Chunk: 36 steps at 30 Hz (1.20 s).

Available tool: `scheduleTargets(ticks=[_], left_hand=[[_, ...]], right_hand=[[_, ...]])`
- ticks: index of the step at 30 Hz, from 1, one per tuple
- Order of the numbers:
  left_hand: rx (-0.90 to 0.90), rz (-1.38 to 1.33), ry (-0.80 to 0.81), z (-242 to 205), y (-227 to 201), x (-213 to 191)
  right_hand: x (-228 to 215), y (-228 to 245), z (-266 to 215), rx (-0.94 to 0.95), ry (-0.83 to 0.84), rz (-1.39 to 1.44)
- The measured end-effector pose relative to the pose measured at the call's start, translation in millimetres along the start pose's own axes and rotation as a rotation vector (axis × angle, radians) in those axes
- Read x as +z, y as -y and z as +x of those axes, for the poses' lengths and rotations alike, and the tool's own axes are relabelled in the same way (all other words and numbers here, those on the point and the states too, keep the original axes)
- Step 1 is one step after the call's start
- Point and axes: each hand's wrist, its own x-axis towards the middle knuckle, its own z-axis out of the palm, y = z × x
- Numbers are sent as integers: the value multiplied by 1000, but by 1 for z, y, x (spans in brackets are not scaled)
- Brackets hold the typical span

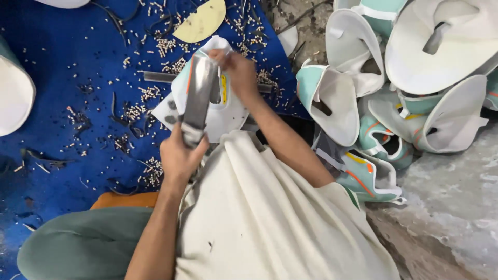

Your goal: Assembling shoe upper components by hammering studs or eyelets into the material.

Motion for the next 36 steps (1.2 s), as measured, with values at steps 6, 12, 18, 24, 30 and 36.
scheduleTargets(ticks=[6, 12, 18, 24, 30, 36], left_hand=[[-102, -39, -57, -3, -73, -48], [163, -342, -89, 16, -104, -64], [-82, 488, 136, 7, 9, 0], [-232, 59, -70, -30, -37, -56], [-102, -132, -204, -49, -122, -101], [497, -614, -52, -24, -82, -83]], right_hand=[[-3, -30, 13, 412, -148, 692], [3, -8, 1, 273, -129, 403], [-2, -31, 1, -25, -69, 99], [-3, -28, 4, 386, -228, 950], [38, -14, -29, 436, 354, 574], [28, 21, -31, 347, 390, 553]])
